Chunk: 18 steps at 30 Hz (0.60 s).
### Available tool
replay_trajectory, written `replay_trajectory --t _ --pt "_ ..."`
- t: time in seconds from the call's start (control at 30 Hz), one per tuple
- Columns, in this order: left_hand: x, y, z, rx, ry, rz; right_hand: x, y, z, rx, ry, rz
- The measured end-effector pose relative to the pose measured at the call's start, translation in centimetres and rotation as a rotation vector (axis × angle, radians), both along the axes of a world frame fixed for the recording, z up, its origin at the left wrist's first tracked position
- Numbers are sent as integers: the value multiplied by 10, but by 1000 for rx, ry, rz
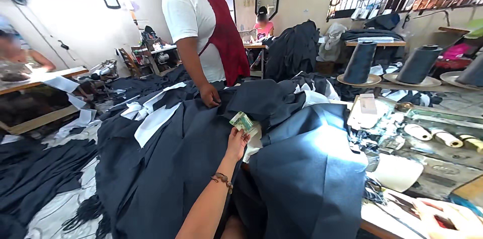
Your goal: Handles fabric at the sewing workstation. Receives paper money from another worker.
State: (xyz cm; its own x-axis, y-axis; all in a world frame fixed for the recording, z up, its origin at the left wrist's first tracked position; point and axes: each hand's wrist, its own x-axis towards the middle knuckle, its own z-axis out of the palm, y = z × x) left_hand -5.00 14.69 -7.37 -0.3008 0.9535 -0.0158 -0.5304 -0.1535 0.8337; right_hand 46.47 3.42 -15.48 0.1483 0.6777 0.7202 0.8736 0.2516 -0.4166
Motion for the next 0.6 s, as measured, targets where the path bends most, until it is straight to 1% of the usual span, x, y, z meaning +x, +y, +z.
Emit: replay_trajectory --t 0.2,0.3,0.37,0.5,0.6 --pt "1 0 0 2 6 11 -13 -8 12 5 37 -3" --pt "3 1 -2 27 103 22 -22 -12 22 30 59 -22" --pt "5 1 -4 31 166 24 -24 -16 27 33 33 -45" --pt "8 0 0 36 262 21 -37 -23 41 43 68 -65" --pt "8 -2 -3 37 305 8 -43 -25 45 54 85 -98"
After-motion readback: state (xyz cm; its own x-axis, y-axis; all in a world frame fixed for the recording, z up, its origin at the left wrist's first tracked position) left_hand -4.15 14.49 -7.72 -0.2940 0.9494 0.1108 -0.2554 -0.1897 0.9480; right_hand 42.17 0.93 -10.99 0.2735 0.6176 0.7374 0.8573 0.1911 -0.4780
